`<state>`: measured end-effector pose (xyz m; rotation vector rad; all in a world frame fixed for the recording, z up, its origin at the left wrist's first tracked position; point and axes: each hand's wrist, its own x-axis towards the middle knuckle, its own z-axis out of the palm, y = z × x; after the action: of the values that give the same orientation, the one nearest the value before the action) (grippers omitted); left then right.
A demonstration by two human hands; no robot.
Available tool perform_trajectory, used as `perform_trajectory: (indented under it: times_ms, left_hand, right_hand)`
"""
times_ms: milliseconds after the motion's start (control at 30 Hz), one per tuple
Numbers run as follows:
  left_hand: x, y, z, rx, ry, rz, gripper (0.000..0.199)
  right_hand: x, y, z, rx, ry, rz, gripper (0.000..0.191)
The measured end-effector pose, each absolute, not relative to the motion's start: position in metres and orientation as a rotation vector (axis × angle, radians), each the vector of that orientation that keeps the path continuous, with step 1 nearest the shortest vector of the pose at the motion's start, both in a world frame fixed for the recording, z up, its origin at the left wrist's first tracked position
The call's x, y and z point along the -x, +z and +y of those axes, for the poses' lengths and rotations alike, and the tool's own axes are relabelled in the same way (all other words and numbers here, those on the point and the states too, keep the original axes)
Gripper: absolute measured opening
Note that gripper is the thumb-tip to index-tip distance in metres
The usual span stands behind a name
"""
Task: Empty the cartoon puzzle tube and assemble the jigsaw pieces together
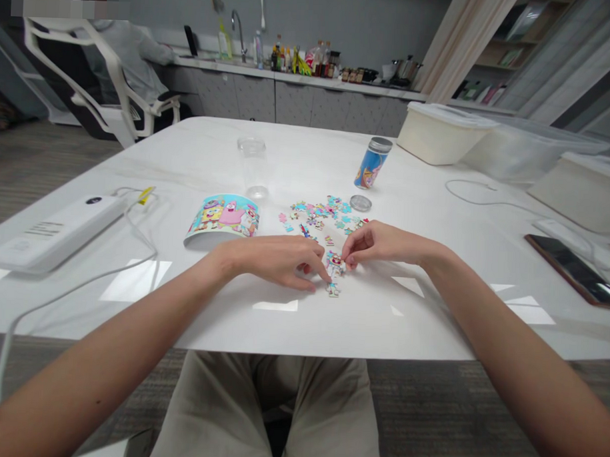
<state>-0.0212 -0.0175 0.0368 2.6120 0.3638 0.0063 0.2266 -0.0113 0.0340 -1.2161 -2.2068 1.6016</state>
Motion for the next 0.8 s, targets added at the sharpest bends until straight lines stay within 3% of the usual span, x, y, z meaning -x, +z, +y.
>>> perform_trajectory:
  times_ms: [333,800]
  left_hand:
    - [0.02,0.037,-0.019,-2.592,0.017,0.373,0.026]
    - [0.019,0.039,-0.02,-2.635,-0.046,0.356,0.029]
  right_hand:
    - [-0.223,0.028,-0.015,1.148,1.582,-2.325,0.017]
    - [-0.217,0.035,-0.025,1.03,0.964,-2.651,0.014]
